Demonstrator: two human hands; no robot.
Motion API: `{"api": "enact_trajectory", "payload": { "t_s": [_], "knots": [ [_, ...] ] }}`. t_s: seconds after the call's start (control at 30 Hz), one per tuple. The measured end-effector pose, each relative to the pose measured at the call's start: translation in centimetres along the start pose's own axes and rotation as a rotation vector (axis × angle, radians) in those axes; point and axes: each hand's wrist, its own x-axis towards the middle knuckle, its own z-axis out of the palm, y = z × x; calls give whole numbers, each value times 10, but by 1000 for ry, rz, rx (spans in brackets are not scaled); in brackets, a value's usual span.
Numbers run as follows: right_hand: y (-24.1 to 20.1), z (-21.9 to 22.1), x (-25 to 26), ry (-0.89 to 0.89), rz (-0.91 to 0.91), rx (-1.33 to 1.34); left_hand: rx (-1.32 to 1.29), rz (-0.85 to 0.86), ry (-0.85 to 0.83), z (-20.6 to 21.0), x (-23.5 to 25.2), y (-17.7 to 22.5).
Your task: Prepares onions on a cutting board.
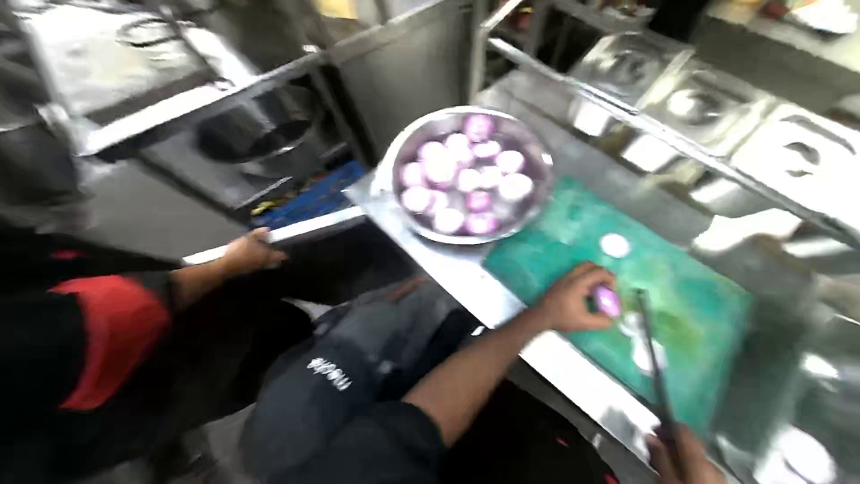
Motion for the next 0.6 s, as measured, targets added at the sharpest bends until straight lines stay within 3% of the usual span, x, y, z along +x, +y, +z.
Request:
{"api": "enact_trajectory", "payload": {
  "t_s": [0.13,0.33,0.6],
  "knots": [
    [-24,13,17,-22,62,-172,8,-46,-28,3,2,-5],
    [-22,16,11,-172,75,-136,0,-77,-52,5,-4,4],
    [-32,8,11,17,52,-223,64,-106,-148,5,9,7]
  ]
}}
